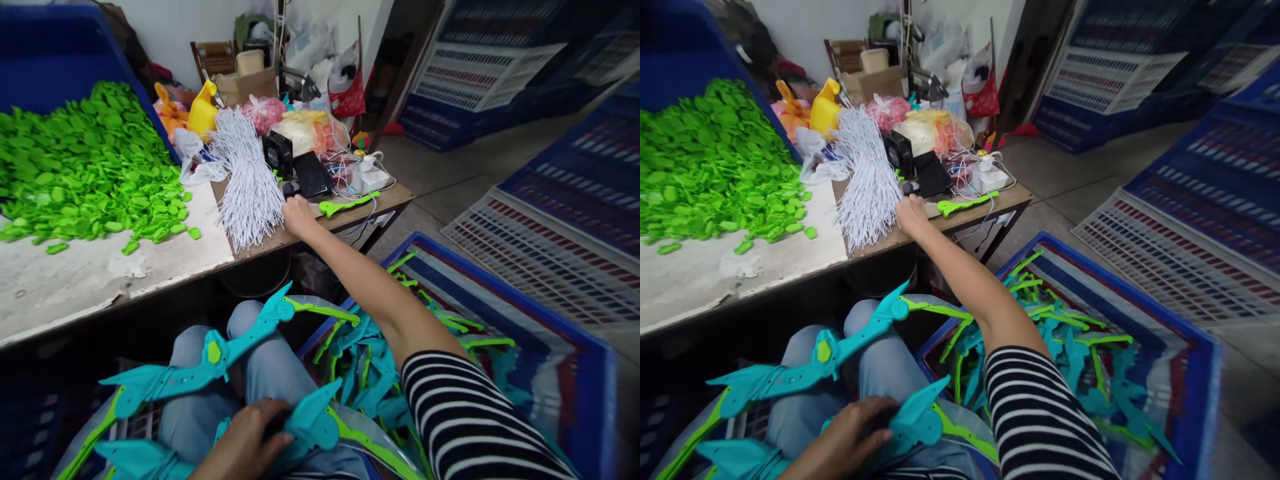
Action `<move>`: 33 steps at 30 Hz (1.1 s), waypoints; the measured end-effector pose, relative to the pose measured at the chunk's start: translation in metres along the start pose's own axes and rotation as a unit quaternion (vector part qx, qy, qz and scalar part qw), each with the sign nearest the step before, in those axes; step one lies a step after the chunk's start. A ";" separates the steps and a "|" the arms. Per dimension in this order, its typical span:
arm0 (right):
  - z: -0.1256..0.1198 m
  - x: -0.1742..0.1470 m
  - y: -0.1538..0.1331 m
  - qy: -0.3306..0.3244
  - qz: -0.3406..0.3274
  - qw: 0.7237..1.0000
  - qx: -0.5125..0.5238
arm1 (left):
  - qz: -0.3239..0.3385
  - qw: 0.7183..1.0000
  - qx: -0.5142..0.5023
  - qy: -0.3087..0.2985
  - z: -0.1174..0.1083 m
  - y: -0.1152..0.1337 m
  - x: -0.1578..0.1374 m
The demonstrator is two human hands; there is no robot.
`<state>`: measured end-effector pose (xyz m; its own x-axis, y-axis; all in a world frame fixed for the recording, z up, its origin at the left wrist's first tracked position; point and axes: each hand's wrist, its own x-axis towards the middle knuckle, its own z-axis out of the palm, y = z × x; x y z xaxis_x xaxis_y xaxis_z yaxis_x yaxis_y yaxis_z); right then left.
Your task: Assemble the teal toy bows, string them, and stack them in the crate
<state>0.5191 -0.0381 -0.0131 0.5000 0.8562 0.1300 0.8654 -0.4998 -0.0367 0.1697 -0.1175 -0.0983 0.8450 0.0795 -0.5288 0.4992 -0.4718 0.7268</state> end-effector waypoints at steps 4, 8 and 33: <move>0.002 -0.057 0.027 -0.116 -0.008 0.979 0.169 | 0.008 0.989 -0.108 0.096 -0.021 -0.001 0.009; 0.016 -0.168 0.071 -0.293 0.010 0.816 0.498 | 0.019 0.968 -0.225 0.113 -0.038 0.003 0.045; 0.107 -0.295 0.057 0.089 0.185 0.887 0.413 | -0.080 0.838 -0.534 -0.082 0.032 0.068 0.193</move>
<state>0.4242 -0.3052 -0.1592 0.8053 0.5826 0.1103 0.4100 -0.4128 -0.8133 0.3605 -0.1628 -0.1648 0.7575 -0.0967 -0.6456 0.5639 0.5953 0.5725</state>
